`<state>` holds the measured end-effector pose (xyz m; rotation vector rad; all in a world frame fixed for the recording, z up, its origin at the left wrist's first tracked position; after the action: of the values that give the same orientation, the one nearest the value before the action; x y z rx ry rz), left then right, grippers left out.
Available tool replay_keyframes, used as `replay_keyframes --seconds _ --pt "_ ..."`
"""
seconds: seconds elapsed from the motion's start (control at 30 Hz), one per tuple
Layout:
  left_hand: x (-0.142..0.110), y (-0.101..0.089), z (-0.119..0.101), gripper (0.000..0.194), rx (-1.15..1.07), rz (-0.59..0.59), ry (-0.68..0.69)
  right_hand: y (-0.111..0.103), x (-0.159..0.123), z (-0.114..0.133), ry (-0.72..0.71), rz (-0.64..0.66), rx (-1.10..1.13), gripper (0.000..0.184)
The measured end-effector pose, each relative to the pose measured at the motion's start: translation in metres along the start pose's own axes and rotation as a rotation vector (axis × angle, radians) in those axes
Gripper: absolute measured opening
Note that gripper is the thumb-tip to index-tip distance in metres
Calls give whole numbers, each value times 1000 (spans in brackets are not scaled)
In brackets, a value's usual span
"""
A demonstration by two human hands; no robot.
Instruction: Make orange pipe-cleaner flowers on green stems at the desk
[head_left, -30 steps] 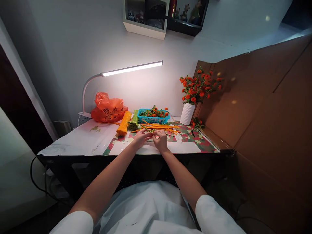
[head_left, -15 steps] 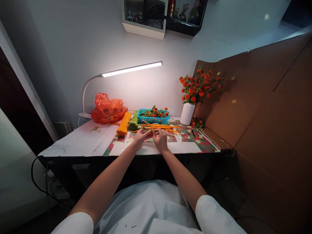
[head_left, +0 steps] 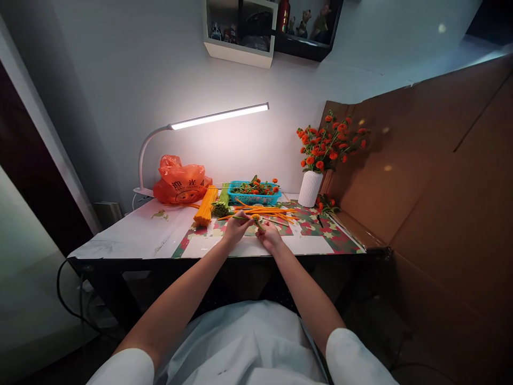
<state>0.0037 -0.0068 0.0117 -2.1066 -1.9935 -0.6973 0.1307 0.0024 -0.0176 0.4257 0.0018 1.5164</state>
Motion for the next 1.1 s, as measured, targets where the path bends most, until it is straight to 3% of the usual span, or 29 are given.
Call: replay_keyframes --seconds 0.07,0.17,0.3,0.57,0.7,0.9,1.1 --pt "1 -2 1 45 15 -8 -17 -1 -2 3 -52 -41 -33 47" --pt "2 -5 4 45 -29 -16 -69 0 -11 13 -251 -165 -274 35" --pt "3 -7 7 46 -98 -17 -103 8 -21 23 -414 -188 -547 19" --pt "1 -7 3 46 -75 -49 -149 11 -26 26 -533 -189 -771 7" --pt "2 -8 2 45 -74 -95 -222 13 -33 33 -616 -179 -902 17" --pt "0 -11 3 43 12 -136 -319 14 -38 36 -677 -216 -1004 17" --pt "0 -12 0 42 83 -71 -182 15 -37 32 -702 -173 -1088 23"
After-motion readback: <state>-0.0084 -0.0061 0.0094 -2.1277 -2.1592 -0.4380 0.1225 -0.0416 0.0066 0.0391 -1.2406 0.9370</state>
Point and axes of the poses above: each hand's wrist, its own x-axis towards the middle knuckle, its own y-axis out of the palm, z = x × y, the point moved 2 cm from there along x, towards the middle knuckle, and after that the axes turned 2 degrees about -x, right-handed, at the moved point
